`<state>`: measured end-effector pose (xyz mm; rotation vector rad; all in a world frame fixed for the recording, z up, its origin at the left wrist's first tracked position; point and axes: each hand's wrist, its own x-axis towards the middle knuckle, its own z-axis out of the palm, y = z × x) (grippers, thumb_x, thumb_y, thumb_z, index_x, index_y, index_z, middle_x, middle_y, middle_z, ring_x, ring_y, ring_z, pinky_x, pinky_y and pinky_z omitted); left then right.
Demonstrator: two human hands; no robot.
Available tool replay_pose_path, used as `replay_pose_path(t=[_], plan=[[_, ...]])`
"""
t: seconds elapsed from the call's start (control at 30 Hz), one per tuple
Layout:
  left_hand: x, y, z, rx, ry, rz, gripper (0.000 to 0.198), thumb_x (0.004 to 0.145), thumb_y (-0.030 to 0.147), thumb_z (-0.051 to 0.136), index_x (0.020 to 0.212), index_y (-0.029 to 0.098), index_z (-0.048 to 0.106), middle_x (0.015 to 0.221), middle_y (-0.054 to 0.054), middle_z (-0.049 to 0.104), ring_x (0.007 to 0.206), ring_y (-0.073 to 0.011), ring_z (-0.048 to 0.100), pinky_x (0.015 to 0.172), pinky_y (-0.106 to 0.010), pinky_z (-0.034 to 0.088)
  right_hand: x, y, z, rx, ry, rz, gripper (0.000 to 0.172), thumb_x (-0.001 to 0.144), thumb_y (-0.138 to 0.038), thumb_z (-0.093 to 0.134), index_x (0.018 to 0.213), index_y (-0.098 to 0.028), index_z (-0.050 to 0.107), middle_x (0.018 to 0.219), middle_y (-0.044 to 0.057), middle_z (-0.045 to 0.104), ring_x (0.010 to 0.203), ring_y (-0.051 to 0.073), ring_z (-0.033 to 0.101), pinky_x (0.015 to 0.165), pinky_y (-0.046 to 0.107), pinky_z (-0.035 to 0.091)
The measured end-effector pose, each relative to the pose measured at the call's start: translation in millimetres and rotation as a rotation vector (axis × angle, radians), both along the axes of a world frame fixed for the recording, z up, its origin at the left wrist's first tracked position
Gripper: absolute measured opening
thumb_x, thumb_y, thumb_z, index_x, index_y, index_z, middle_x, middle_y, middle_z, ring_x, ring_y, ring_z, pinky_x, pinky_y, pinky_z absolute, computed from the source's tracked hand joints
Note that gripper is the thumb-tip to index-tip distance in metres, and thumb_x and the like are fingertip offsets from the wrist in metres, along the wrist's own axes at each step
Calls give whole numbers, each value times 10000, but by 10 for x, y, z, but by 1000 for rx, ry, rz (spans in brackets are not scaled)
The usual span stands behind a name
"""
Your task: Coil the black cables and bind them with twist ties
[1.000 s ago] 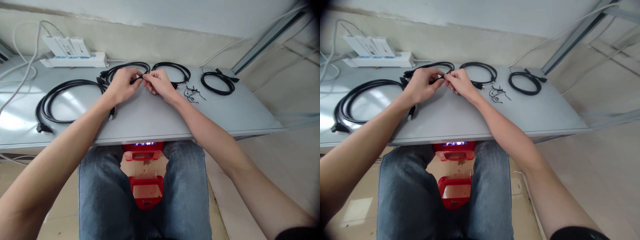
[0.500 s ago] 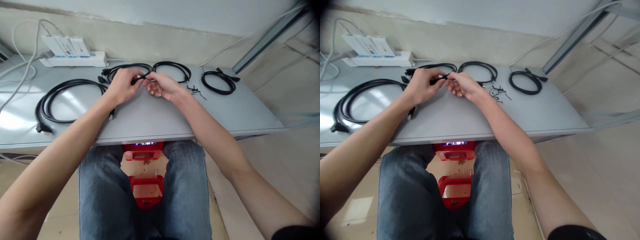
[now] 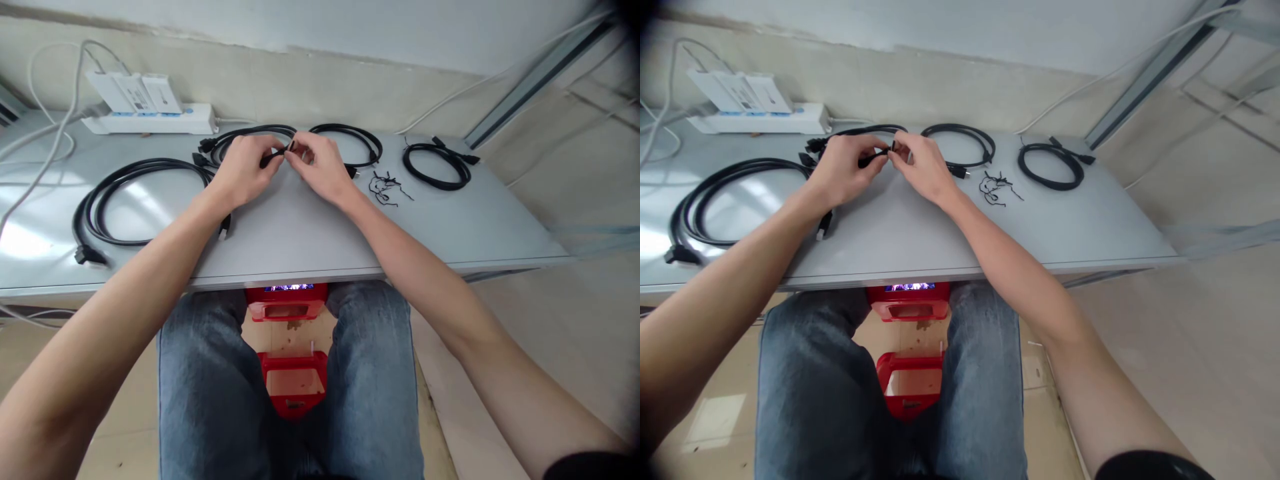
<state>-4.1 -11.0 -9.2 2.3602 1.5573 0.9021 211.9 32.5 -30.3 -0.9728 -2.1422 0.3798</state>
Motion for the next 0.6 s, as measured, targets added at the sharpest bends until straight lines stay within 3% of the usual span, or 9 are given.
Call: replay_pose_path(t=[0.2, 0.3, 0.43, 0.6], plan=[[5, 1, -12, -20, -21, -18, 446, 1061, 550, 626, 1355, 301, 850, 1149, -128, 882, 1246, -392, 810, 1185, -540, 598, 24, 26, -26, 49, -9, 6, 248, 1186, -510, 684, 1102, -277, 661, 1164, 76, 744, 1095, 261, 728, 1091, 457, 671], [2, 9, -29, -25, 0, -26, 437, 1055, 543, 623, 1336, 302, 855, 1136, -123, 889, 1224, -383, 806, 1171, -530, 605, 31, 9, -11, 54, -48, 17, 218, 1174, -482, 703, 1096, -283, 657, 1137, 73, 740, 1099, 274, 730, 1093, 461, 662], [-12, 41, -80, -1, 9, -57, 357, 1033, 488, 640, 1235, 301, 868, 1088, -119, 888, 1156, -368, 808, 1116, -503, 618, 24, -79, 83, -67, -36, 9, 242, 1091, -385, 775, 945, -293, 606, 1030, 68, 726, 1131, 306, 731, 1060, 444, 652], [-41, 89, -140, 36, -27, -119, 282, 1000, 441, 675, 1147, 291, 864, 982, -119, 861, 1102, -374, 812, 1068, -493, 621, 19, -254, 262, -261, 50, -2, 315, 949, -225, 815, 811, -296, 541, 948, 63, 714, 1177, 297, 719, 912, 347, 633]])
